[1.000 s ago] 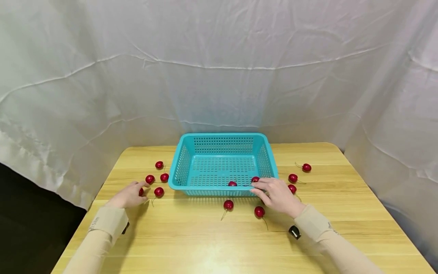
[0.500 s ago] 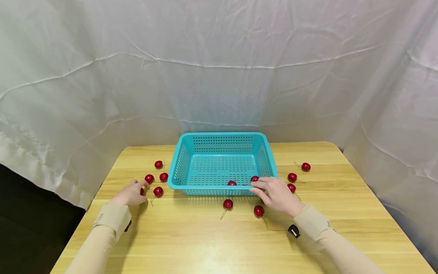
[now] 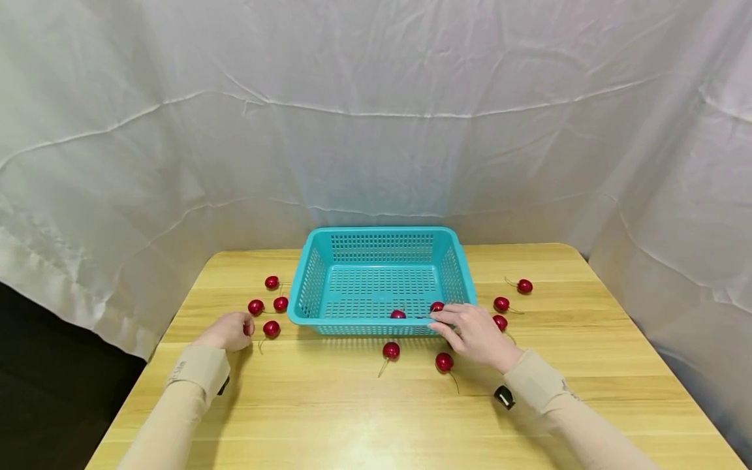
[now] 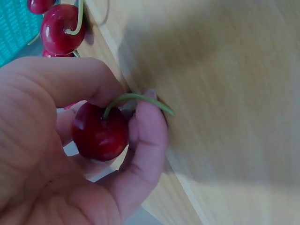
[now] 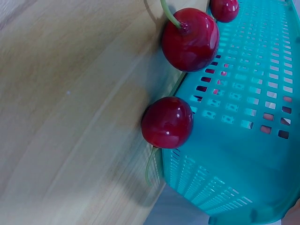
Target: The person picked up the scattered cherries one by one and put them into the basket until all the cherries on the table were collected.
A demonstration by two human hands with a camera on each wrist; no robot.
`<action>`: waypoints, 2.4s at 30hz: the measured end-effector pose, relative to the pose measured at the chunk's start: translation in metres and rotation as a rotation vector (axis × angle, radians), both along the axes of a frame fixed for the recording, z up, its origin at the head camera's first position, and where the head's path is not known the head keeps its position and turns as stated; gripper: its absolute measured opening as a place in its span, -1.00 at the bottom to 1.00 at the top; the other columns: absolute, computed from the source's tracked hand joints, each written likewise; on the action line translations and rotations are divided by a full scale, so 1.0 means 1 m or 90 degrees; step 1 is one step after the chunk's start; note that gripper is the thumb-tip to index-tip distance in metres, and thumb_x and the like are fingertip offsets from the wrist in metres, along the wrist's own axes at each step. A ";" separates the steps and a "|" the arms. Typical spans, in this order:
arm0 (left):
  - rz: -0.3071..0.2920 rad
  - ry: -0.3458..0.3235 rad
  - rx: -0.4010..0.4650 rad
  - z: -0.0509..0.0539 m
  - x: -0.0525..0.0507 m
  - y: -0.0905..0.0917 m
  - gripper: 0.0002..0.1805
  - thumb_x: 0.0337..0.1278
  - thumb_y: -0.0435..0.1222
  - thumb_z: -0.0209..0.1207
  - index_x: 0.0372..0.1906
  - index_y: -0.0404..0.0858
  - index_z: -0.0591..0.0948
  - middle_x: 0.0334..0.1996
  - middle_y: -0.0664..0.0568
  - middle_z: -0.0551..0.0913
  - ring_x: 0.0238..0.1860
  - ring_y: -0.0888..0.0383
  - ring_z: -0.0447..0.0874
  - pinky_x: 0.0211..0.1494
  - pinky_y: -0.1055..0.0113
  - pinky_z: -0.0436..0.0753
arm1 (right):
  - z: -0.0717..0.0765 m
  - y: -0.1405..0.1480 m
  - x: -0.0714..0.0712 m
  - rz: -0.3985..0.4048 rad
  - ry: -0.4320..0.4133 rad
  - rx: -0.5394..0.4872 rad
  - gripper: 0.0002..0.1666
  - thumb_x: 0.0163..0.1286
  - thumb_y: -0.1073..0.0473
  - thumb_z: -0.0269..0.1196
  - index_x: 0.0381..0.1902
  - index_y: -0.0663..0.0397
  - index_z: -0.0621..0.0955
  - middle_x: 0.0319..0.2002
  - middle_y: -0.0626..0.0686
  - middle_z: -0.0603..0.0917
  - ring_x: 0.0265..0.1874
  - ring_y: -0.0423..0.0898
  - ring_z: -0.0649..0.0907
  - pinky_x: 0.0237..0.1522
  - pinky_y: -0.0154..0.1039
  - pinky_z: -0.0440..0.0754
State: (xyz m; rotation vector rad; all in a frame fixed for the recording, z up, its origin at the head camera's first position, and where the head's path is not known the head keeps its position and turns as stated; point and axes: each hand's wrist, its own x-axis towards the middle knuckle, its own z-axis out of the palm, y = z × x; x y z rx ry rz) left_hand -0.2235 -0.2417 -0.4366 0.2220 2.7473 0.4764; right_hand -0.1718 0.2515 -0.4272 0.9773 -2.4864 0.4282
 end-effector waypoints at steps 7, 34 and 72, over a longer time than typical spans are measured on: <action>0.005 0.014 0.007 0.000 0.001 -0.001 -0.83 -0.16 -0.55 0.11 -0.45 -0.24 0.49 -0.48 -0.02 0.49 -0.37 0.07 0.46 -0.26 0.25 0.43 | -0.001 0.000 0.000 -0.004 -0.002 0.003 -0.76 0.33 0.12 0.35 -0.10 0.09 0.79 -0.25 0.01 0.81 -0.29 -0.08 0.78 -0.19 -0.10 0.74; -0.011 0.130 0.025 0.010 0.009 -0.009 -0.88 0.13 -0.37 0.23 -0.47 -0.23 0.55 -0.53 0.02 0.55 -0.44 0.12 0.46 -0.30 0.24 0.44 | 0.000 0.000 0.001 -0.010 -0.011 -0.001 -0.75 0.34 0.11 0.35 -0.09 0.08 0.79 -0.24 0.01 0.81 -0.31 -0.08 0.77 -0.20 -0.10 0.73; -0.033 0.304 0.132 0.082 -0.024 0.093 -0.87 0.22 -0.31 0.25 -0.37 -0.27 0.57 -0.60 -0.02 0.52 -0.59 0.11 0.43 -0.49 0.34 0.40 | -0.004 -0.001 -0.002 -0.002 0.006 -0.004 -0.75 0.33 0.11 0.35 -0.11 0.11 0.79 -0.24 0.03 0.82 -0.29 -0.07 0.79 -0.19 -0.09 0.74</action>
